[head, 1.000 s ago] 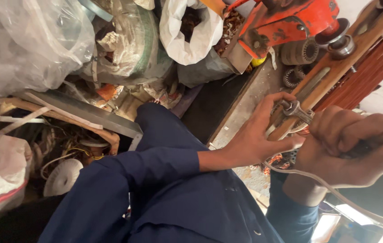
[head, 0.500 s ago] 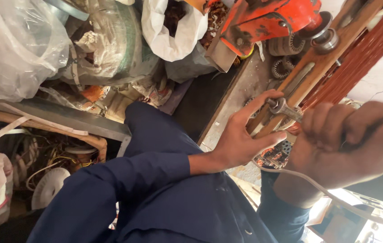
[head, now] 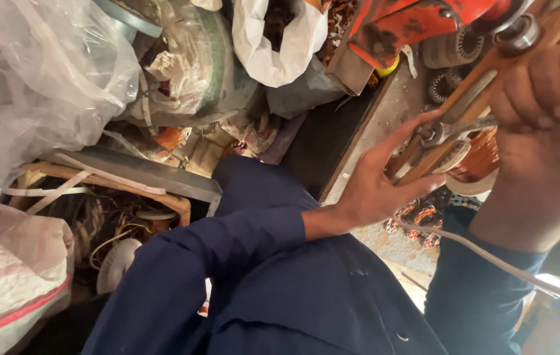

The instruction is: The person operates a manual wire winding machine to wind copper wire onto a wooden spool. They guide the wire with their hands, adjust the machine's lever, and later handle a separate blue plastic spool of copper wire.

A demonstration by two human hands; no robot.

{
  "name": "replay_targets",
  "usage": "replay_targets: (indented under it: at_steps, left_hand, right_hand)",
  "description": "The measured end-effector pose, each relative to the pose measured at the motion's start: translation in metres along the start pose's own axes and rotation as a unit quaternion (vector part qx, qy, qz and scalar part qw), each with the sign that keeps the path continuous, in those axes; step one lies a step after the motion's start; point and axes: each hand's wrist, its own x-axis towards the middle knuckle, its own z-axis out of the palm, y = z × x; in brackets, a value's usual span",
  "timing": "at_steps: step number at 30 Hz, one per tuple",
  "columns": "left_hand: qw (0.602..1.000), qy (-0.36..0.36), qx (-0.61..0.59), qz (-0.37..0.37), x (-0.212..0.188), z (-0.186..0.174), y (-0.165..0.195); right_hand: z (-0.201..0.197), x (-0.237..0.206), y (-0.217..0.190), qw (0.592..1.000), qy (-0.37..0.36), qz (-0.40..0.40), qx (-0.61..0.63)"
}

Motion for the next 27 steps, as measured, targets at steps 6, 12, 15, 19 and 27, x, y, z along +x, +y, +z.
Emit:
replay_targets:
  at_steps: [6,12,15,19,27]
  left_hand:
    - [0.991,0.021,0.133,-0.025,-0.001,0.004,0.013]
    - [0.971,-0.027,0.239,0.006,-0.003,0.007,0.036]
    - [0.958,-0.027,0.284,0.036,0.0,0.01,0.045]
    - [0.95,-0.033,0.302,-0.064,0.004,0.014,0.054]
    - [0.954,-0.111,0.279,-0.003,0.015,-0.007,0.07]
  right_hand:
    - [-0.017,0.003,-0.009,0.995,-0.056,-0.01,-0.084]
    - [0.005,-0.038,-0.006,0.99,-0.001,-0.132,-0.058]
    - [0.024,-0.065,0.003,0.972,0.056,-0.228,-0.002]
    - [0.043,-0.09,0.018,0.938,0.09,-0.26,0.211]
    - [0.053,-0.094,0.028,0.864,-0.056,-0.361,-0.347]
